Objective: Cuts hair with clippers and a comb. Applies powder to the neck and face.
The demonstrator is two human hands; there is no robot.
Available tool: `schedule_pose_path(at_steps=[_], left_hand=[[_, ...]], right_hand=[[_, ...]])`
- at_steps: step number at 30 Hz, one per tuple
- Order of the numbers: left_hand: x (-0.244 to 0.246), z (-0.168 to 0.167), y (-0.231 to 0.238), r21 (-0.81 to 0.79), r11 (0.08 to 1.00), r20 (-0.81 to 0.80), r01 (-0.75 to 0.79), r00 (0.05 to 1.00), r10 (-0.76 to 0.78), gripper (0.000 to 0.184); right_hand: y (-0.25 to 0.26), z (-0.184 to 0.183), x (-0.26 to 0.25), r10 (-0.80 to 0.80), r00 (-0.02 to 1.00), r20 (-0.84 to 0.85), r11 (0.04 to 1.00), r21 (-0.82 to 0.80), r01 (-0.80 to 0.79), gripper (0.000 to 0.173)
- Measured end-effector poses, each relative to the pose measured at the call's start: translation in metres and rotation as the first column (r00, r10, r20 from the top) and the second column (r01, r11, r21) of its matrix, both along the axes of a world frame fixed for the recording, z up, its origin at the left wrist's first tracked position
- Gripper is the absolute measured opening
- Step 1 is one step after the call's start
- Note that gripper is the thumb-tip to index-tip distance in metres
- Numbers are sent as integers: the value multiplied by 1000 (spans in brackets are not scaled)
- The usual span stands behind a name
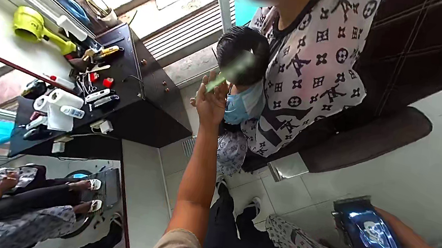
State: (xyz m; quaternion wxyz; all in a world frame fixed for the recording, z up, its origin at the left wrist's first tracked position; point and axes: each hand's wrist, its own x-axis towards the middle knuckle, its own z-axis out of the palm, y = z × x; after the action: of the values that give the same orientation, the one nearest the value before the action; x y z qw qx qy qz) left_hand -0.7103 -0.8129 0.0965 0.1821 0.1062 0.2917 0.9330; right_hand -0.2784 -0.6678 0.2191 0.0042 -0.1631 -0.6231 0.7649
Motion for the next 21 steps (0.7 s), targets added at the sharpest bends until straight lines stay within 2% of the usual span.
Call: schedule_pose_path(at_steps=[2,3,5,6,7,9,11,13,15,16,17,19,21], left_hand=[[-33,-14,11,130,987,107,-91,991,78,33],[-51,-18,14,173,970,226,-171,965,130,31],[-79,-23,16,208,916,444,-344,867,225,28],[-80,-27,11,226,909,436,-349,871,226,28],[-70,-31,3,246,928,344,-279,920,186,29],[-43,-40,-9,265,963,110,-50,994,21,32],[-19,-56,-11,293,948,80,122,985,-152,25],[-21,-73,-3,345,926,98,154,975,-199,22],[-48,-81,10,405,910,78,87,989,-129,30],[-66,-77,15,389,921,129,36,987,-93,34],[-84,-69,19,328,944,246,-20,967,-65,36],[-115,-39,22,165,979,496,-121,868,23,30],[-124,-10,12,82,982,502,-167,859,104,28]], right_hand=[[-5,11,-7,-9,999,36,999,32,8,61],[-9,14,-11,-16,999,47,999,45,14,61],[-17,21,-22,-21,999,46,998,62,18,59],[-22,24,-29,-18,999,46,998,62,15,57],[-25,27,-36,-10,999,44,998,54,8,56],[-32,34,-52,9,999,45,999,54,-11,55],[-40,41,-67,19,998,61,998,65,-23,56],[-47,49,-82,14,996,84,996,84,-21,58],[-54,55,-97,7,995,101,993,115,-19,58],[-57,57,-104,4,994,107,992,122,-17,58],[-60,59,-109,3,993,115,992,122,-17,59],[-66,62,-120,-10,992,126,992,127,-6,59],[-71,66,-131,-22,992,126,990,139,5,59]])
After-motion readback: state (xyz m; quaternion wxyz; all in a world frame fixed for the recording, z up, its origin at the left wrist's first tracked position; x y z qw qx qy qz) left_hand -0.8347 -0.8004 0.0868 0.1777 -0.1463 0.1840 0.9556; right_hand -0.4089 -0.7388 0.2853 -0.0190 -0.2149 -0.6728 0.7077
